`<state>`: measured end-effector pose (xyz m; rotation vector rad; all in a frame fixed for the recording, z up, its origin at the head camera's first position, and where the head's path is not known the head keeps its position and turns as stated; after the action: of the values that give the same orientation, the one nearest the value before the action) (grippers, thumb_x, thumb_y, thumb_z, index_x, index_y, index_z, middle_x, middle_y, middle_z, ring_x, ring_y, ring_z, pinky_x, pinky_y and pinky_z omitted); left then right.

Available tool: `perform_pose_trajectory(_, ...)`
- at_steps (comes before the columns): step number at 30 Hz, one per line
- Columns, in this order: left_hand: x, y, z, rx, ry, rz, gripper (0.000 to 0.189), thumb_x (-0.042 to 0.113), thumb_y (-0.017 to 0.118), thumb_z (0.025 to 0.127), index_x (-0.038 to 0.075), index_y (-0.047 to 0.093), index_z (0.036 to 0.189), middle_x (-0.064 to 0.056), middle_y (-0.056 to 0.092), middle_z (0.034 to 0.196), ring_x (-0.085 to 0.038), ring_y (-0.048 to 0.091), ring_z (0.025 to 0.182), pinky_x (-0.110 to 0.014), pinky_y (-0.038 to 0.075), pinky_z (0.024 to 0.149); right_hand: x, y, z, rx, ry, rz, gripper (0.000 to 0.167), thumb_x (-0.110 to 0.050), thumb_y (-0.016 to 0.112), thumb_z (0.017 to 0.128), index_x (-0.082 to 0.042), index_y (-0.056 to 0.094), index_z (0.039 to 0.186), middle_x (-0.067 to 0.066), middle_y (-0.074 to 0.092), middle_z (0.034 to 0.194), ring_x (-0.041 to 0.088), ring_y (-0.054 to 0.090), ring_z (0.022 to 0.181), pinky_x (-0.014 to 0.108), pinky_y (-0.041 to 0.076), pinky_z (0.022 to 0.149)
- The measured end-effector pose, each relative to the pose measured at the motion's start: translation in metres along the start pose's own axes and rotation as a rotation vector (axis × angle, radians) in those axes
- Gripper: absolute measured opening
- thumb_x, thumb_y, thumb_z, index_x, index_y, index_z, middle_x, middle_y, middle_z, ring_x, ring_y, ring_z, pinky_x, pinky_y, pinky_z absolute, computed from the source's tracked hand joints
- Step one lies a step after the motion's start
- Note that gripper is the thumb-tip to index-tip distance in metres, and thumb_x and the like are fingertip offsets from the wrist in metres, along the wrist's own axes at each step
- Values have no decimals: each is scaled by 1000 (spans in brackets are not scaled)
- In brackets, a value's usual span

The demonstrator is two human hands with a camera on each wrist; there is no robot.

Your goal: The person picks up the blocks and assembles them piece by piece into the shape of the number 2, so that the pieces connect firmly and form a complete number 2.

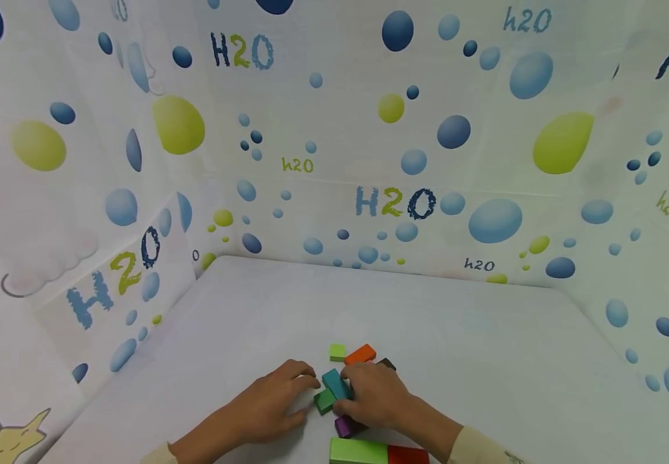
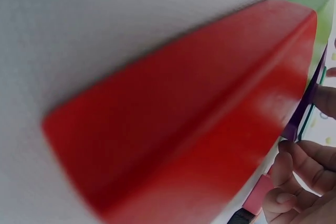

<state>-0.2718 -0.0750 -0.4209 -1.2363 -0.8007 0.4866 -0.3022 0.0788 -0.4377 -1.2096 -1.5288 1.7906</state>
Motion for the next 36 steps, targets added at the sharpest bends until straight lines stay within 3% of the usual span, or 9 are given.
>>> perform_pose_trajectory(4,-4,-1,-4,9,-9,-14,34,22,76,89,16,69,122,3,57,129,-15,54,121,-37,54,96,0,1,3,-5,19,43,41,-42,75,87,-9,69,111,-11,54,75,5,50,65,21,42,55)
perform_pose_trajectory(8,-4,-1,-7,23,-5,-21,34,21,76,89,17,69,122,4,57,129,-14,54,122,-37,54,96,1,1,5,-6,57,85,27,-33,76,85,-10,68,97,-9,54,71,5,50,61,21,41,51)
perform_pose_trajectory(13,-1,-2,-11,43,2,-19,35,20,75,89,16,69,123,3,57,128,-14,54,121,-37,54,96,2,2,6,-13,108,123,24,-30,79,81,-12,65,87,-7,55,69,7,51,60,21,42,51)
perform_pose_trajectory(21,0,-4,-13,48,12,-29,35,19,74,89,16,68,123,5,57,128,-13,54,120,-35,54,96,5,0,5,-41,154,142,25,-30,79,82,-11,66,92,-6,55,75,9,53,67,23,44,57)
perform_pose_trajectory(26,6,-3,-8,48,38,-45,35,19,74,90,17,67,125,5,56,129,-12,54,120,-35,53,97,13,-5,0,-52,127,115,25,-28,76,84,-10,64,96,-5,54,78,11,51,75,27,45,66)
perform_pose_trajectory(32,18,-5,0,47,56,-65,35,19,73,90,19,67,125,5,55,131,-11,54,120,-34,54,97,23,-13,-5,-74,106,111,32,-26,76,85,-6,68,108,-5,59,91,13,52,87,35,53,83)
perform_pose_trajectory(36,25,-4,5,28,66,-73,35,20,73,91,18,67,125,4,55,132,-12,54,120,-34,53,98,26,-16,-10,-90,74,95,30,-24,74,85,-8,67,109,-6,62,98,11,52,88,35,53,85)
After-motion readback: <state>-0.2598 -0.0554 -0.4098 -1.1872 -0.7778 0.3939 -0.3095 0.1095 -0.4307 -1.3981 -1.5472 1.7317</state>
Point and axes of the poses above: each hand's wrist, its own z-axis towards the middle knuckle, its own y-axis out of the palm, x = y × z, the point moved 7 cm from there along z, towards the middle knuckle
